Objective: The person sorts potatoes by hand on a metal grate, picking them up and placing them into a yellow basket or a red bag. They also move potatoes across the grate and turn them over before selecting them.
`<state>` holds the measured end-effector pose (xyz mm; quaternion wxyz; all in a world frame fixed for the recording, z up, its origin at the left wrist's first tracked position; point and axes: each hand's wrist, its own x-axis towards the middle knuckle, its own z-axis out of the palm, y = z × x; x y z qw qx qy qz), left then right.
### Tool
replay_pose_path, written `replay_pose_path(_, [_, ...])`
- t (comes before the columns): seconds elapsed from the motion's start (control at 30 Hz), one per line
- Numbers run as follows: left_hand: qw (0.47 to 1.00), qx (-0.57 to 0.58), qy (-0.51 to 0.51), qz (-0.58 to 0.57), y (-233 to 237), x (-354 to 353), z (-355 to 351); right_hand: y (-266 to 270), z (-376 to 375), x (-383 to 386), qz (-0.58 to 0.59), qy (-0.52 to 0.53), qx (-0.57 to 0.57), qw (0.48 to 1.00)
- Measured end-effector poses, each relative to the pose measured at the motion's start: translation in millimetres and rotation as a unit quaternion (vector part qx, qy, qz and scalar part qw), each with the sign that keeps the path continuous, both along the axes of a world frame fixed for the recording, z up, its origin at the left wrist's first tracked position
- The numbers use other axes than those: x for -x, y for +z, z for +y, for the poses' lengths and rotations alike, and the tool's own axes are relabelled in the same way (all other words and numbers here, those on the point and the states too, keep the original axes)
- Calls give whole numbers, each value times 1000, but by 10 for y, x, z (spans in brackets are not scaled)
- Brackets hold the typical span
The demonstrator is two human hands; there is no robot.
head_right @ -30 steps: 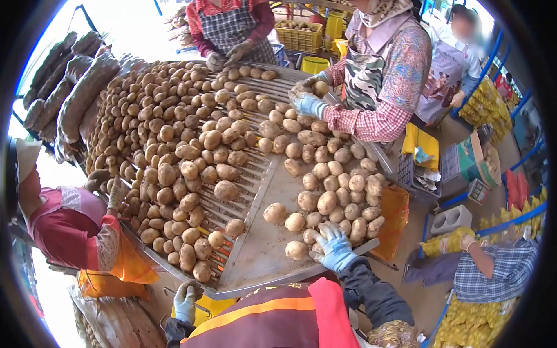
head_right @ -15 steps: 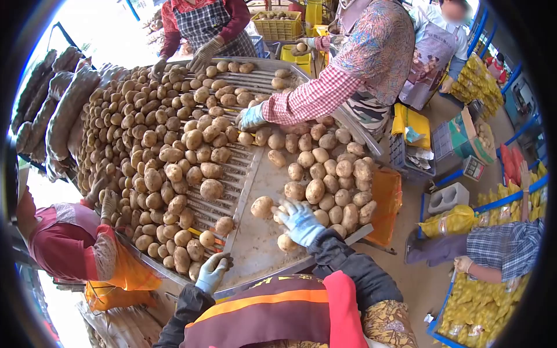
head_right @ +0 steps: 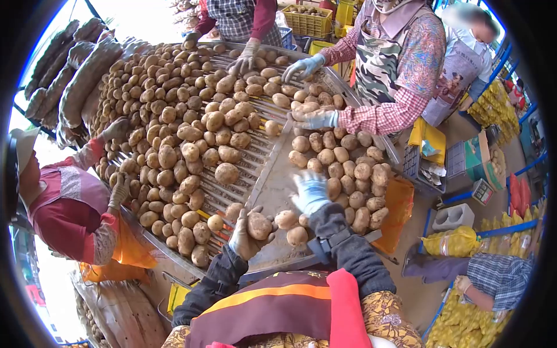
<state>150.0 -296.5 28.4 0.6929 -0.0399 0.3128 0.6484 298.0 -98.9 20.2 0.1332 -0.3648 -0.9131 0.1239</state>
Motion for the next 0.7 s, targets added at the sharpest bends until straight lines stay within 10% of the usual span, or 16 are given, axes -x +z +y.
replay_pose_path(0.03, [1000, 2, 2, 0, 66, -15, 28, 25, 61, -218, -155, -43, -11, 987])
replay_pose_path(0.2, [998, -5, 45, -32, 172, -149, 119, 41, 211, -801, -225, 6, -15, 974])
replay_pose_path(0.4, [999, 28, 9, -29, 58, -214, 119, 65, 490, -647, -226, -14, 112, 968])
replay_pose_path(0.5, [999, 40, -33, -5, -116, -165, 71, -138, 571, -629, -17, -119, 294, 948])
replay_pose_path(0.53, [999, 39, -32, -6, -110, -175, 70, -304, 589, -636, 78, -130, 400, 904])
replay_pose_path(0.57, [998, 20, -59, 2, -86, -189, 76, 288, 219, -530, 226, -210, 596, 742])
replay_pose_path(0.6, [996, 0, -85, 10, -44, -206, 99, -472, 292, -520, 364, -119, 621, 684])
replay_pose_path(0.7, [994, -20, -100, 46, 299, -327, 157, 231, -256, -254, 413, -158, 760, 477])
